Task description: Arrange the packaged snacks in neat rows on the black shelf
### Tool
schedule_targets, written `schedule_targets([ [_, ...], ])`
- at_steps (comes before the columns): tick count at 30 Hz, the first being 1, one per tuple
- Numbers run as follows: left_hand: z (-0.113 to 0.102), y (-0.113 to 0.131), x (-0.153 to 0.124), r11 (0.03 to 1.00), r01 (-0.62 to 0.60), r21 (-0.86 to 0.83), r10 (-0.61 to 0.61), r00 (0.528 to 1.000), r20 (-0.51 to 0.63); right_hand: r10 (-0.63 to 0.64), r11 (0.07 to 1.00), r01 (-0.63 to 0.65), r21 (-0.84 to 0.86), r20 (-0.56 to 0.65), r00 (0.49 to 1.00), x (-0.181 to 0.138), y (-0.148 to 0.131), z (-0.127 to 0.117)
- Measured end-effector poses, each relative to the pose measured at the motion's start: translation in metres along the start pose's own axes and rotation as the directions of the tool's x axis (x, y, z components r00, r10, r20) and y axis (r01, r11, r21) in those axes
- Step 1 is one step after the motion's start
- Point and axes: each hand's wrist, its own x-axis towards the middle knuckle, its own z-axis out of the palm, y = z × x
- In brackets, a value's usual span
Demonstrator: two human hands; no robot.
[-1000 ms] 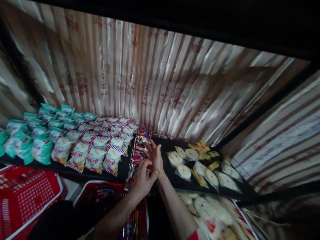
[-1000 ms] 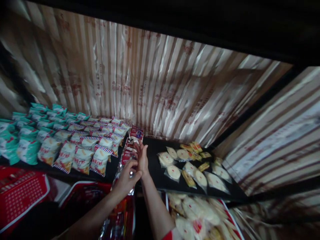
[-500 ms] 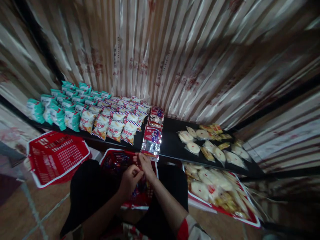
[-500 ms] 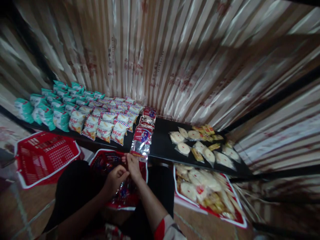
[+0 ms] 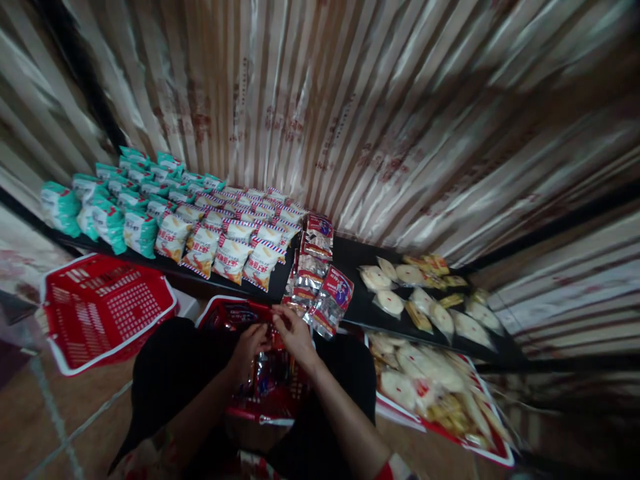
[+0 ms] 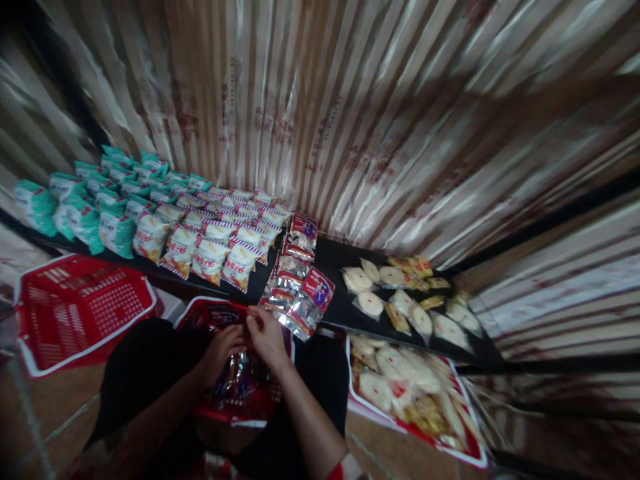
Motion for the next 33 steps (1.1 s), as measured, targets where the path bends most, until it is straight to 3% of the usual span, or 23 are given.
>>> schedule_targets([
  [2, 0.015, 0.000, -0.002, 1.000, 0.004, -0.011, -0.003, 0.998, 0.055, -0.001, 1.000, 0.002, -0.010, 0.041, 0.999, -0.007, -0.007, -0.005],
  [5, 0.021, 0.001, -0.005, 0.998, 0.025, -0.061, -0.019, 0.995, 0.096, 0.014, 1.000, -0.015, 0.006, 0.110, 0.994, -0.022, -0.010, -0.020],
  [8, 0.015, 0.000, -0.004, 0.994, 0.076, -0.084, -0.071, 0.996, 0.054, 0.039, 0.999, -0.040, 0.035, 0.046, 0.998, -0.042, 0.002, -0.040],
  [11, 0.008, -0.007, 0.000, 0.989, 0.144, 0.019, -0.144, 0.989, -0.022, 0.101, 0.995, -0.102, -0.003, -0.114, 0.988, -0.060, 0.024, -0.059],
  [13, 0.009, -0.015, 0.001, 0.973, 0.223, 0.062, -0.223, 0.975, -0.013, 0.144, 0.988, -0.156, -0.013, -0.321, 0.936, -0.064, 0.037, -0.070],
  [16, 0.024, -0.023, 0.001, 0.962, 0.270, 0.043, -0.273, 0.958, 0.093, 0.111, 0.982, -0.179, -0.060, -0.585, 0.803, -0.055, 0.048, -0.082],
  [19, 0.054, -0.027, 0.002, 0.982, 0.189, -0.018, -0.187, 0.978, 0.088, 0.089, 0.961, -0.238, -0.139, -0.661, 0.745, -0.036, 0.051, -0.088],
  [21, 0.077, -0.029, 0.003, 0.977, 0.210, -0.029, -0.201, 0.961, 0.189, 0.161, 0.941, -0.318, -0.115, -0.674, 0.721, -0.025, 0.053, -0.090],
  [23, 0.094, -0.036, 0.003, 0.978, 0.208, 0.004, -0.204, 0.955, 0.217, 0.202, 0.931, -0.353, -0.090, -0.678, 0.707, -0.022, 0.056, -0.091],
  [29, 0.106, -0.058, -0.001, 0.967, 0.100, 0.234, -0.115, 0.992, 0.052, 0.247, 0.961, -0.277, 0.016, -0.502, 0.829, -0.048, 0.052, -0.103],
  [33, 0.098, -0.047, -0.014, 0.892, -0.046, 0.449, -0.020, 0.990, 0.141, 0.238, 0.971, -0.214, 0.106, -0.360, 0.902, -0.068, 0.034, -0.116],
])
